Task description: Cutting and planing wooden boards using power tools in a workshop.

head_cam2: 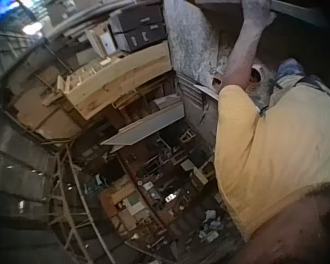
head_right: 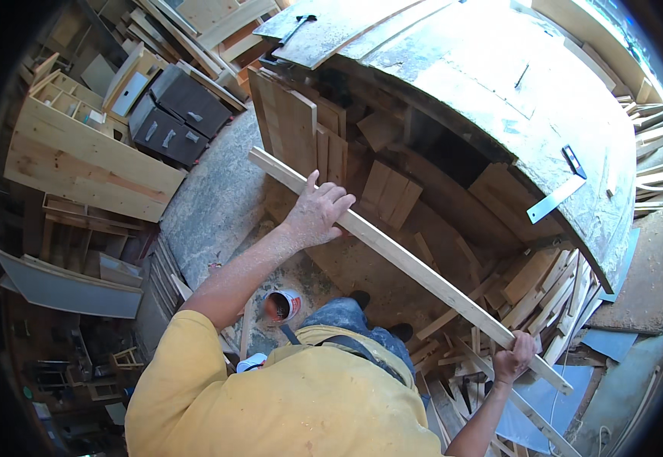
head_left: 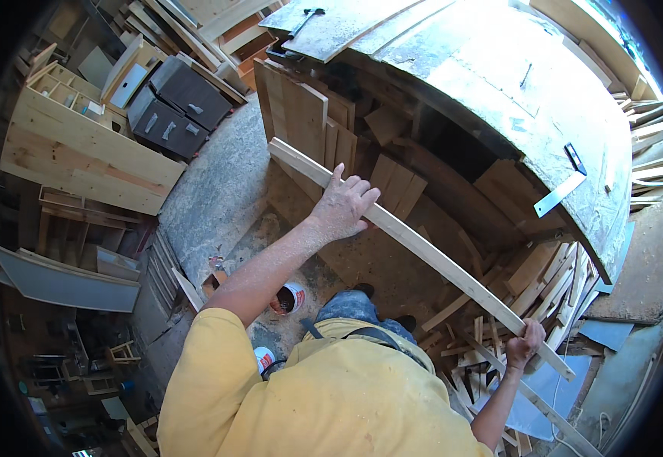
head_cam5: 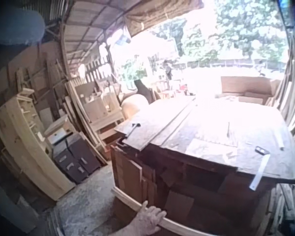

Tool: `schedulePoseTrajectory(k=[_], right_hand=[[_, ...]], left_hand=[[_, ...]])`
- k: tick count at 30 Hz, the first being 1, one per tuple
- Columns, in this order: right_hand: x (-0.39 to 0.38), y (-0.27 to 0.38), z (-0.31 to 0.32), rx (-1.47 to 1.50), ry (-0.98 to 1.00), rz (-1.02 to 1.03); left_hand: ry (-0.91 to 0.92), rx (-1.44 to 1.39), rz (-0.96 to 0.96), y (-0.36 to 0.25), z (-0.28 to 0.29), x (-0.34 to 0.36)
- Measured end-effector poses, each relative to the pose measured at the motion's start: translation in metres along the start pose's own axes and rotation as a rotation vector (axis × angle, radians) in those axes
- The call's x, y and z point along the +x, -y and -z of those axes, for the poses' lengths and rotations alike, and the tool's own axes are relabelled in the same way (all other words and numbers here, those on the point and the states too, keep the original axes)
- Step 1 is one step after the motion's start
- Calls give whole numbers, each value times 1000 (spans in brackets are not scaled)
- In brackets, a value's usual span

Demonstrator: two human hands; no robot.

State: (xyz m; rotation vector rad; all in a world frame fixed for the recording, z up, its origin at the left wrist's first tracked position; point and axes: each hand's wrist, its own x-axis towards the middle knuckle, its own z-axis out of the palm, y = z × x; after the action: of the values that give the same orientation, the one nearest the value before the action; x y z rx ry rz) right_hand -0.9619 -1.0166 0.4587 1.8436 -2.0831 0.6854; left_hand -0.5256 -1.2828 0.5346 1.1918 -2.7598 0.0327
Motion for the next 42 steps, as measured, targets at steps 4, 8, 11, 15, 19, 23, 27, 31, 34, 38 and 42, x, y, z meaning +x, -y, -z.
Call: schedulePoseTrajectory(k=[4,8,11,15,19,23,27,31,34,38,42], right_hand=[[25,-34,-5,-71,-73,3],[43,-74,-18,-118,-56,-42],[55,-102,-49,-134,-293,193],[167,-34,-35,-110,66,8],[228,-5,-50,-56,122,40],[277,41,-57,-123,289,-6],[316,75,-48,-157,220,111],[310,45,-40,29,-129,-126],[286,-31,-78,376,-272,-941],[272,-80,-138,1056,-34,-1451],[254,-79,-193,1311,-12,-1197]], left_hand=[[-66,-86,-79,1,0,19],[-150,-180,-121,13,-14,55],[-144,-221,-160,35,-33,87],[-14,-274,-104,82,-49,123],[288,-407,-160,88,-67,151],[323,-686,-239,24,-58,198],[596,-817,-27,-17,-59,233],[579,-993,152,31,-87,226],[322,-1219,276,72,-81,212],[-174,-1276,388,106,-49,211],[-638,-1274,508,143,13,203]])
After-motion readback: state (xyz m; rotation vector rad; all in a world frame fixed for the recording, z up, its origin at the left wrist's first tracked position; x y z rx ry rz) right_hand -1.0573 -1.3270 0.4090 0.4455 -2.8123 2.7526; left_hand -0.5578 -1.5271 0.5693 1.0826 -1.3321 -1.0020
